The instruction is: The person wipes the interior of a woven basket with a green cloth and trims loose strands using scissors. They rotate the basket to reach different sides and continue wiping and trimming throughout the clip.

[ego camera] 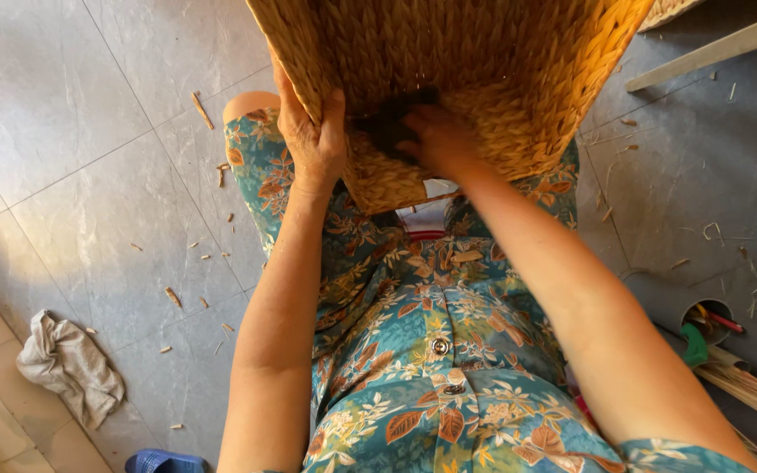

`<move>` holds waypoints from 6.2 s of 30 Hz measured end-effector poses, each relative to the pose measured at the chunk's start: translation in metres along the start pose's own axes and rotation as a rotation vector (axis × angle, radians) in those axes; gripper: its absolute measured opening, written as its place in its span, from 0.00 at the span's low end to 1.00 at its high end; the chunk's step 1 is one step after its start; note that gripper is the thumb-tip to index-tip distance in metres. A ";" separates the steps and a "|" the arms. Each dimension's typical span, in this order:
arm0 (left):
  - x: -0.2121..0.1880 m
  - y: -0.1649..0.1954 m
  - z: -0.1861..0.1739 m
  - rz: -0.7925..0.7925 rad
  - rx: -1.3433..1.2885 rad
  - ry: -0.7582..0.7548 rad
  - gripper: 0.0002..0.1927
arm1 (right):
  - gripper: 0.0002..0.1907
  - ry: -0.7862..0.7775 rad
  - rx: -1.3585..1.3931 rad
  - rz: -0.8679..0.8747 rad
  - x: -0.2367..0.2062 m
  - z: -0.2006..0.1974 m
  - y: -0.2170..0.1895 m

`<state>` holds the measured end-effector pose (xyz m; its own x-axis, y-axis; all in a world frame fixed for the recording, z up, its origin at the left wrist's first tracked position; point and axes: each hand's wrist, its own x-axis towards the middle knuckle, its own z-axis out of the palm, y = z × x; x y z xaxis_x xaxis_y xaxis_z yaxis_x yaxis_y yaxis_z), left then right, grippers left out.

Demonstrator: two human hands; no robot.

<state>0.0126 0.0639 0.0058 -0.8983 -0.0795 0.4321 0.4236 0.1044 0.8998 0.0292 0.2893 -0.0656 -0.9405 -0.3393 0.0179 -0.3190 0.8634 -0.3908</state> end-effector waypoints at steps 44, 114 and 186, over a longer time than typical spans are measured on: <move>-0.005 -0.013 0.001 -0.006 0.012 -0.021 0.37 | 0.22 -0.078 -0.108 0.066 -0.058 -0.012 0.031; -0.007 -0.010 0.006 -0.002 0.007 -0.039 0.36 | 0.21 -0.141 0.028 0.059 -0.100 -0.050 -0.019; -0.011 -0.029 0.015 -0.238 -0.179 0.082 0.41 | 0.24 0.044 -0.096 0.010 -0.107 -0.088 -0.003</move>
<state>0.0083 0.0769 -0.0255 -0.9653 -0.1616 0.2051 0.2231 -0.1028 0.9693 0.1205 0.3555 0.0144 -0.9471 -0.3161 0.0554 -0.3176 0.8990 -0.3015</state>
